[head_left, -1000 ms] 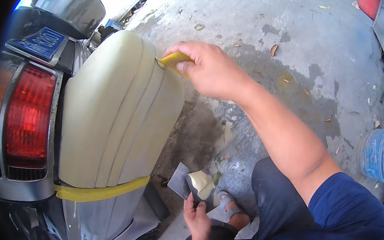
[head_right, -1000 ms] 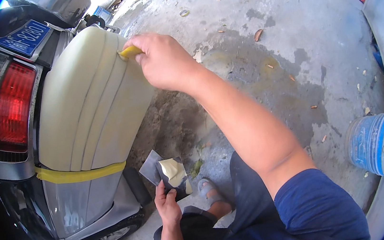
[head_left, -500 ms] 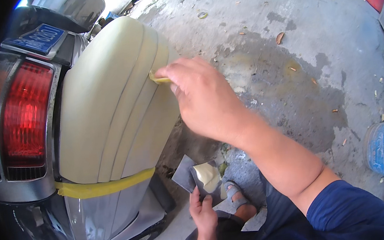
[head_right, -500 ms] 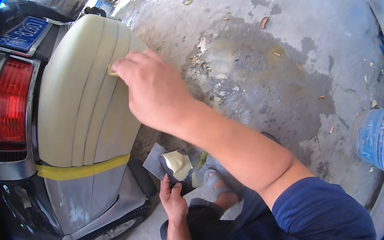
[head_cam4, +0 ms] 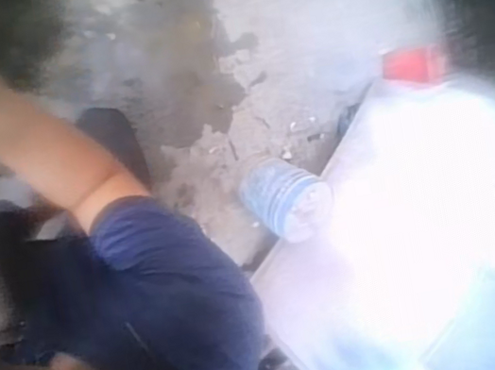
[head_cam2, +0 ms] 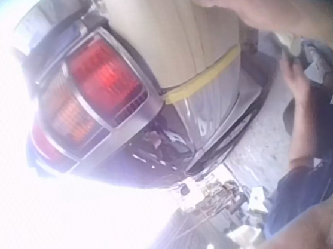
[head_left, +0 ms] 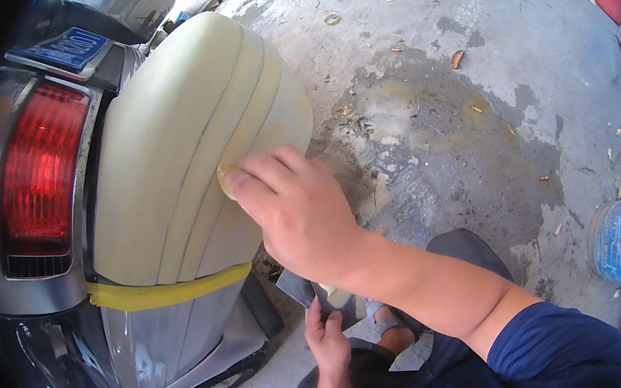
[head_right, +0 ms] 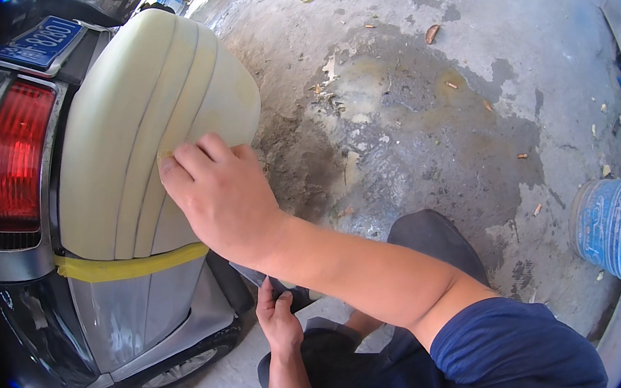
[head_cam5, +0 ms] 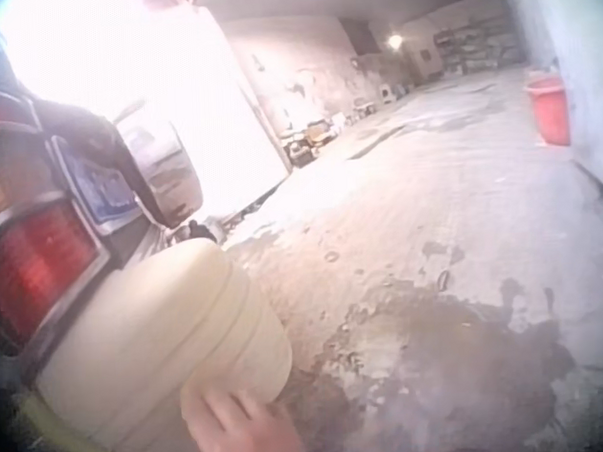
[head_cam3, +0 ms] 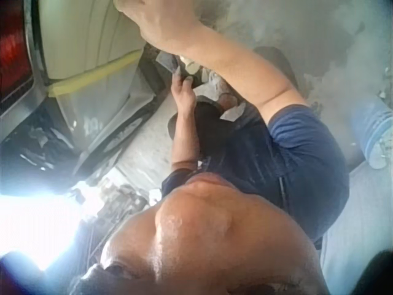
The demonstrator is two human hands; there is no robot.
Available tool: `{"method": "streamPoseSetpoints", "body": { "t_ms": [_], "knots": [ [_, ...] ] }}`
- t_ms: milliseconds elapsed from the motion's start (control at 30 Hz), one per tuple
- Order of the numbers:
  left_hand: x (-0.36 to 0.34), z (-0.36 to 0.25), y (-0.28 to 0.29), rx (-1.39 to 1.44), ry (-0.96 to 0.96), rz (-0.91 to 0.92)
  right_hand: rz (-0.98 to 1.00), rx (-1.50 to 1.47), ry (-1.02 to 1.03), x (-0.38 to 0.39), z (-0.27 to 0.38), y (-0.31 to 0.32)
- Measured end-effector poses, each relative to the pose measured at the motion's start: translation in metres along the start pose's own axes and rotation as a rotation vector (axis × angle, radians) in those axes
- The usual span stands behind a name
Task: The person applies a beige filler paste to the rear bumper of a dark-colored car using a metal putty knife and a yellow sponge. They spread the filler over a taped-off area near the taillight and license plate, smoothing it with the sponge.
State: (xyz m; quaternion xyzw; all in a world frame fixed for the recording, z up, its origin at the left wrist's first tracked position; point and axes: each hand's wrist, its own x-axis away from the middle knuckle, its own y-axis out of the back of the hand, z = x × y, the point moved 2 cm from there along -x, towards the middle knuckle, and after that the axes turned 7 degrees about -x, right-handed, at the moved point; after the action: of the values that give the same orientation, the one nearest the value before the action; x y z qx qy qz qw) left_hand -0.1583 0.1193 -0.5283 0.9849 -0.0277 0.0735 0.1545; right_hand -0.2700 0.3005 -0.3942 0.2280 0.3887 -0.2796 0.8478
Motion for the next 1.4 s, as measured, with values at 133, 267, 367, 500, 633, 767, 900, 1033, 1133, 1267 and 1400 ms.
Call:
{"method": "streamPoseSetpoints", "body": {
  "t_ms": [133,267,367,500,633,767,900,1033,1133,1267,1400],
  "knots": [
    [-0.002,0.008,0.005,0.055,0.025,0.015,0.060,-0.003,0.026,0.007,0.009,-0.006],
    [-0.006,0.007,-0.004,0.106,0.070,0.041,0.156,-0.179,0.081,0.015,-0.001,0.002],
    [-0.008,0.004,-0.005,0.222,0.114,0.038,0.143,-0.333,0.052,0.010,-0.016,0.032],
    [-0.001,0.005,0.002,0.498,0.195,-0.022,0.199,-0.456,-0.197,0.023,-0.035,0.069],
    [0.002,-0.021,-0.005,0.739,0.265,0.000,0.297,-0.516,-0.399,0.064,-0.033,0.099],
    [0.002,-0.036,-0.020,0.815,0.264,0.028,0.292,-0.522,-0.335,0.110,-0.016,0.100],
    [0.006,-0.043,-0.026,0.855,0.218,-0.017,0.297,-0.516,-0.228,0.136,-0.001,0.093],
    [0.004,-0.045,-0.021,0.826,0.154,-0.013,0.477,-0.485,-0.183,0.163,-0.008,0.094],
    [0.003,-0.052,-0.024,0.809,0.123,-0.019,0.591,-0.416,-0.170,0.176,-0.021,0.102],
    [0.003,-0.040,-0.011,0.722,0.155,-0.067,0.356,-0.414,-0.426,0.127,-0.040,0.111],
    [0.003,-0.029,-0.010,0.689,0.241,-0.039,0.330,-0.568,-0.621,0.061,-0.079,0.106]
  ]
}}
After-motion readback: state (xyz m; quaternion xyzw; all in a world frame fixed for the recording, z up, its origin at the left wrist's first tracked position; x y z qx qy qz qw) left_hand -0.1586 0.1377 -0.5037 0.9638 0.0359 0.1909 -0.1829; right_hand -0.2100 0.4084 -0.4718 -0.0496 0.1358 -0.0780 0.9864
